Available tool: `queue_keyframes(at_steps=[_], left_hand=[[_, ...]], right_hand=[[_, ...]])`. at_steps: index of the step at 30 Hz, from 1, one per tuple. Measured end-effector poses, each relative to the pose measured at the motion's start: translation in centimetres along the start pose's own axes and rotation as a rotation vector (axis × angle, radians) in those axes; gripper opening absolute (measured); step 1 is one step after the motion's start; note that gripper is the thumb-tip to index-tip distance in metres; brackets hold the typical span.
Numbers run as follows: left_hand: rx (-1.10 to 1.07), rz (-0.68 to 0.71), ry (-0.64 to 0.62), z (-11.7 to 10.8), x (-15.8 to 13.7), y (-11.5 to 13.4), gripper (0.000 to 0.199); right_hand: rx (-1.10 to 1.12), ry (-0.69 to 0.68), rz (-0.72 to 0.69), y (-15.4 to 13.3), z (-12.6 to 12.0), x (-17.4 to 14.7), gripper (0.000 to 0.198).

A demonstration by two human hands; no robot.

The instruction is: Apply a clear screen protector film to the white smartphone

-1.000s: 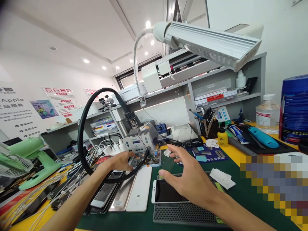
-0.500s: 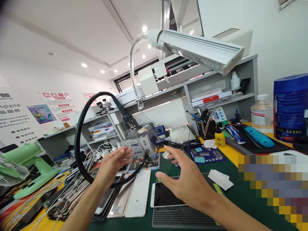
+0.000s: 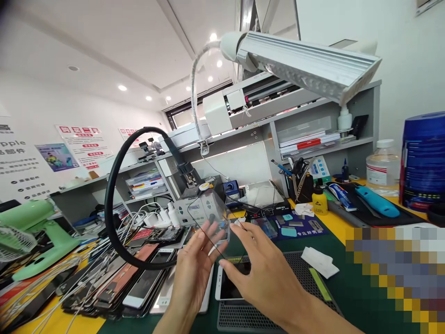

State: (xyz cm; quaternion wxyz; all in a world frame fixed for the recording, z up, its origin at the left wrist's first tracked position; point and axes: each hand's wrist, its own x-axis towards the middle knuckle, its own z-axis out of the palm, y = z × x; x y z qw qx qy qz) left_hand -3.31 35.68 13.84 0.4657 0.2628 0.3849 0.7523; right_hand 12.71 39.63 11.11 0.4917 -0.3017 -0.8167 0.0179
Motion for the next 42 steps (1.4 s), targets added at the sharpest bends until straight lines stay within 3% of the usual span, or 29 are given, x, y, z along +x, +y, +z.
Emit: queue_keyframes(at_steps=[9, 14, 18, 30, 42], left_hand=[[-0.076, 0.039, 0.007, -0.3, -0.5, -0.6, 0.026], [-0.064, 0.067, 0.015, -0.6, -0.4, -0.4, 0.026], [-0.052, 0.067, 0.001, -0.7, -0.5, -0.2, 0.028], [-0.060, 0.134, -0.061, -1.2, -0.6, -1.0, 0.040], [-0.027, 0.178, -0.103, -0.9, -1.1, -1.7, 0.036]], right_hand=[[0.024, 0.012, 0.046, -0.6, 0.6, -0.3, 0.050], [0.161, 0.087, 0.241, -0.2, -0.8, 0.8, 0.052], [0.199, 0.043, 0.378, 0.2, -1.2, 1.2, 0.057], [0.003, 0.036, -0.029, -0.1, -0.1, 0.1, 0.053], [-0.074, -0.020, -0.066, -0.5, 0.5, -0.4, 0.049]])
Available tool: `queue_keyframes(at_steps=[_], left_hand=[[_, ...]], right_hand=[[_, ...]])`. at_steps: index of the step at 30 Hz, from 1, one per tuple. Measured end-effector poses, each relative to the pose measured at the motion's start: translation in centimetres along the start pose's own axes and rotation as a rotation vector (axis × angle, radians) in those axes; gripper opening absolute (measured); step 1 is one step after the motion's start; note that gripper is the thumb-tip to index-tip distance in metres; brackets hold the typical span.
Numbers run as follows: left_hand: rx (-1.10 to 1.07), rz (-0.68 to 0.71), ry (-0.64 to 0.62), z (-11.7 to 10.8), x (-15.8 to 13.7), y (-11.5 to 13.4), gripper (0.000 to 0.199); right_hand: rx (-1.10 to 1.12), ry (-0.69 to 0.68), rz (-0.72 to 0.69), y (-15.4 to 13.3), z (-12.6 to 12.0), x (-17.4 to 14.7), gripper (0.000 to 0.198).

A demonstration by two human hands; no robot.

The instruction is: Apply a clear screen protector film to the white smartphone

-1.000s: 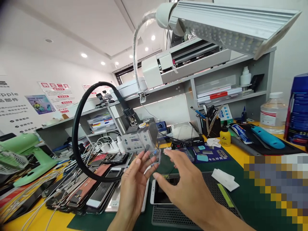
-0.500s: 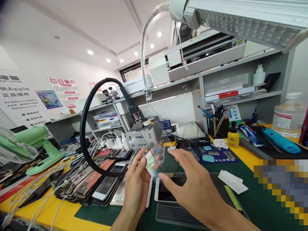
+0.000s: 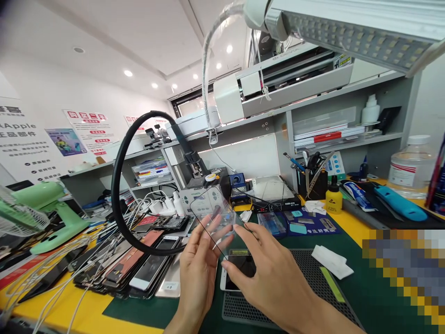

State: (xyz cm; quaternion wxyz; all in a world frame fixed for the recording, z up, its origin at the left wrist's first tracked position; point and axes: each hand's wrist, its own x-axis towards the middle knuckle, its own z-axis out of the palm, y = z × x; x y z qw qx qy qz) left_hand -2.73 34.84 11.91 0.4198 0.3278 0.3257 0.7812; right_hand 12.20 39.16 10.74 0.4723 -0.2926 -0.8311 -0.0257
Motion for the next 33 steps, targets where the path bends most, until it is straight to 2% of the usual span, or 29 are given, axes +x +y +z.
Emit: queue_keyframes(at_steps=[33], left_hand=[[0.039, 0.020, -0.015, -0.25, -0.55, -0.18, 0.039]], right_hand=[[0.057, -0.105, 0.084, -0.52, -0.24, -0.09, 0.051]])
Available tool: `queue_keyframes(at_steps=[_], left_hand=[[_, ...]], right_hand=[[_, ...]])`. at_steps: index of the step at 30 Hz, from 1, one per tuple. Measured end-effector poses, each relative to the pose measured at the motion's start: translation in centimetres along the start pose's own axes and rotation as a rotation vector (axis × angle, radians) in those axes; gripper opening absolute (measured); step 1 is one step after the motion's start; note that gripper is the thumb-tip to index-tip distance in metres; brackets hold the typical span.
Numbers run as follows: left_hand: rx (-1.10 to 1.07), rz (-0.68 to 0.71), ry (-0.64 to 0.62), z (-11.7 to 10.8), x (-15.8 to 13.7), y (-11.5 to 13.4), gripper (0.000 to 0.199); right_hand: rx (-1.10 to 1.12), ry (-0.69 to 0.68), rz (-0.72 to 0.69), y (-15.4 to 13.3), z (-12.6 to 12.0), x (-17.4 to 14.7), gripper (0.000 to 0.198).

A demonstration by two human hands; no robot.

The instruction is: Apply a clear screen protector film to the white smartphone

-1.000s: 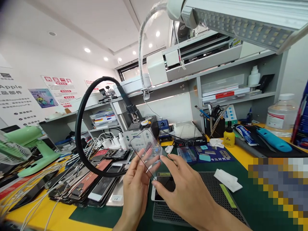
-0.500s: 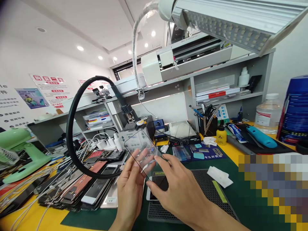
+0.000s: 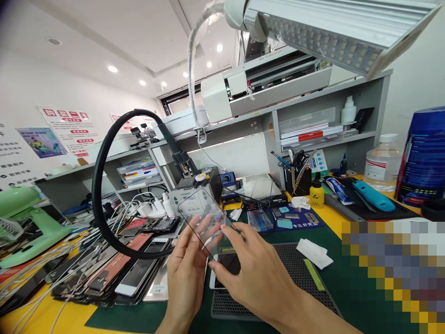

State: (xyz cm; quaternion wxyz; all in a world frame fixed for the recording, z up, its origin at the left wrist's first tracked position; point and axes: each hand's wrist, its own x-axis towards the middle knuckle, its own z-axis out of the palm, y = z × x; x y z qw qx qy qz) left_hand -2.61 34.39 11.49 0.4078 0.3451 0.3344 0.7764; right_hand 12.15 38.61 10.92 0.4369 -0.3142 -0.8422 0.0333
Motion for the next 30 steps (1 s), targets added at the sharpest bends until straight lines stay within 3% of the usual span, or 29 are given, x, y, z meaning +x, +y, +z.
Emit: queue_keyframes(at_steps=[30], left_hand=[[-0.088, -0.066, 0.033, 0.17, 0.00, 0.17, 0.040]], right_hand=[[0.020, -0.025, 0.026, -0.02, 0.31, 0.07, 0.052]])
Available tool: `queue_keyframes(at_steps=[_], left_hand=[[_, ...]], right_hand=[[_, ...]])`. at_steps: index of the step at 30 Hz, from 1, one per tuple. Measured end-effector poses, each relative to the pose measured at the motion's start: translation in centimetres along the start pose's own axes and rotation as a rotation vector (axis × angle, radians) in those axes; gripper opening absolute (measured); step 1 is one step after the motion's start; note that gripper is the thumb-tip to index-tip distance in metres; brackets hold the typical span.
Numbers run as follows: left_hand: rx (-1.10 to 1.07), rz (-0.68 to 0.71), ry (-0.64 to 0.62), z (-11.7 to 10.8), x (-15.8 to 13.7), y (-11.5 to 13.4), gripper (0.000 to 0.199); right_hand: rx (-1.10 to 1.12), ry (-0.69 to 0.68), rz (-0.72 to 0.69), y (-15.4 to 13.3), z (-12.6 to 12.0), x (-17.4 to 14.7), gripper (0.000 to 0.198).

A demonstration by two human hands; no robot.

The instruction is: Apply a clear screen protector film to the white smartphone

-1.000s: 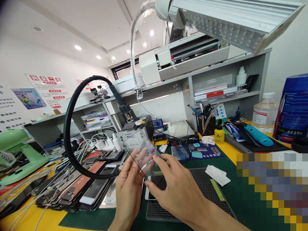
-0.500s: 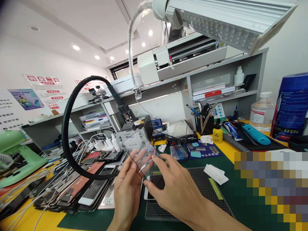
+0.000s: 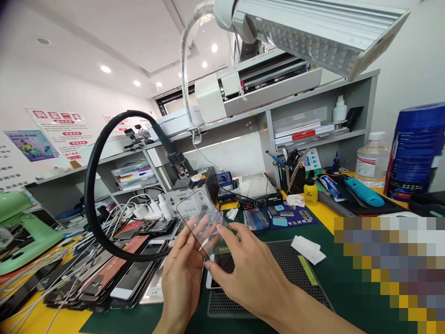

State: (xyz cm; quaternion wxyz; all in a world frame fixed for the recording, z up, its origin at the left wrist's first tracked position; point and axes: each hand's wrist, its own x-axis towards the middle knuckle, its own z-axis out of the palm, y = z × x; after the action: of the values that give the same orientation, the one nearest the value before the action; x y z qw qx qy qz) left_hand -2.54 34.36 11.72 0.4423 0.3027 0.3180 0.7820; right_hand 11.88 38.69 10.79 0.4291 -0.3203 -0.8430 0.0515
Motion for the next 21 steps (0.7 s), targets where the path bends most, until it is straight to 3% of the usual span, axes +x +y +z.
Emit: queue_keyframes(at_steps=[12, 21], left_hand=[[0.077, -0.013, -0.038, -0.35, 0.22, -0.11, 0.042], [0.403, -0.099, -0.057, -0.30, 0.05, -0.01, 0.040]], right_hand=[[-0.103, 0.011, -0.044, 0.11, 0.12, -0.01, 0.054], [-0.158, 0.026, -0.080, 0.21, 0.18, 0.03, 0.051]])
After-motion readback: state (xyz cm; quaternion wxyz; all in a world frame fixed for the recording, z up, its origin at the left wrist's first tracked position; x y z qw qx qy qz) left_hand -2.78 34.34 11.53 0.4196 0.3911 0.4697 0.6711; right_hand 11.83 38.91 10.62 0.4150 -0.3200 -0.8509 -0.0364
